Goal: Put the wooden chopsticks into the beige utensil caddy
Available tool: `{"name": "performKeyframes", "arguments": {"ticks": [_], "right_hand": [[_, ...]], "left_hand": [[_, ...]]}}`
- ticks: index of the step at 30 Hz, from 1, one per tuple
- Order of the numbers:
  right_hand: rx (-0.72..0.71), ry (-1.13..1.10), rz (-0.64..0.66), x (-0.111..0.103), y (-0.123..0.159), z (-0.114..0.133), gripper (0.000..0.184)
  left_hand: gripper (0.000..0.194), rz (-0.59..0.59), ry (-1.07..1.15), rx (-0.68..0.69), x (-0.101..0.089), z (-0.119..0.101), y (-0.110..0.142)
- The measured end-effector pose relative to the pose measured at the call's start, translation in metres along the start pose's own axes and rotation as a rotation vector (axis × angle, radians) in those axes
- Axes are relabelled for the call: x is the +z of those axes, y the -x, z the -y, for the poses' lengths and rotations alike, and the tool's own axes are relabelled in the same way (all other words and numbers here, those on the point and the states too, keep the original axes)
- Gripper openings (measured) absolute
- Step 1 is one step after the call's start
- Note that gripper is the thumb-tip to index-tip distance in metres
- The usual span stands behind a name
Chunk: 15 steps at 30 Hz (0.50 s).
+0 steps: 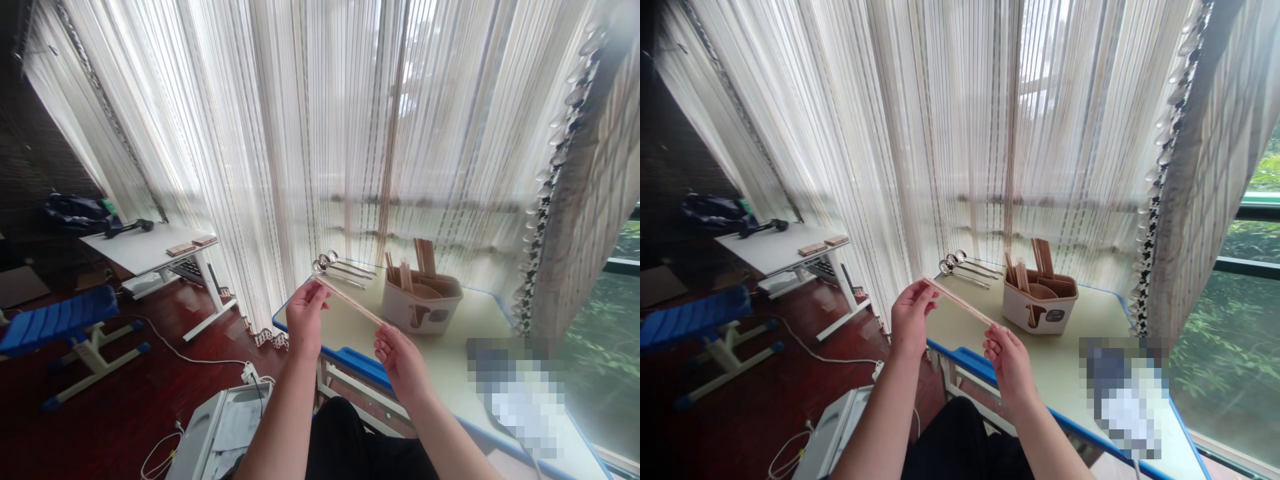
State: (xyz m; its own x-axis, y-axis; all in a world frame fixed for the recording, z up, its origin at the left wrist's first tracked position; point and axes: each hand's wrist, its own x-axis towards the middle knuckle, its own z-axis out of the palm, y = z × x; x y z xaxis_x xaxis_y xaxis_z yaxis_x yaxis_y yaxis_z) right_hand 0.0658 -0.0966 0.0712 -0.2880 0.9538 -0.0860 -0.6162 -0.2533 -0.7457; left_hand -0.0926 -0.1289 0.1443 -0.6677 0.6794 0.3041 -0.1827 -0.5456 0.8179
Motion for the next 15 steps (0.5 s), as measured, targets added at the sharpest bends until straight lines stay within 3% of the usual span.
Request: {"name": "performKeyframes", "arguments": {"ticks": [7, 10, 15], "right_hand": [[-0.120, 0.059, -0.024, 0.003, -0.001, 0.006, 0.016], [-0.020, 0.053, 0.011, -0.002, 0.000, 0.003, 0.018], [0.168, 0.037, 0.010, -0.021, 0.008, -0.011, 0.020]], "left_hand": [[0.027, -0.001, 0.000, -0.008, -0.007, 0.008, -0.003], [0.028, 0.079, -0.103, -0.041, -0.008, 0.010, -0.007], [0.029, 0.328, -0.334, -0.118, 0.000, 0.019, -0.020]]}}
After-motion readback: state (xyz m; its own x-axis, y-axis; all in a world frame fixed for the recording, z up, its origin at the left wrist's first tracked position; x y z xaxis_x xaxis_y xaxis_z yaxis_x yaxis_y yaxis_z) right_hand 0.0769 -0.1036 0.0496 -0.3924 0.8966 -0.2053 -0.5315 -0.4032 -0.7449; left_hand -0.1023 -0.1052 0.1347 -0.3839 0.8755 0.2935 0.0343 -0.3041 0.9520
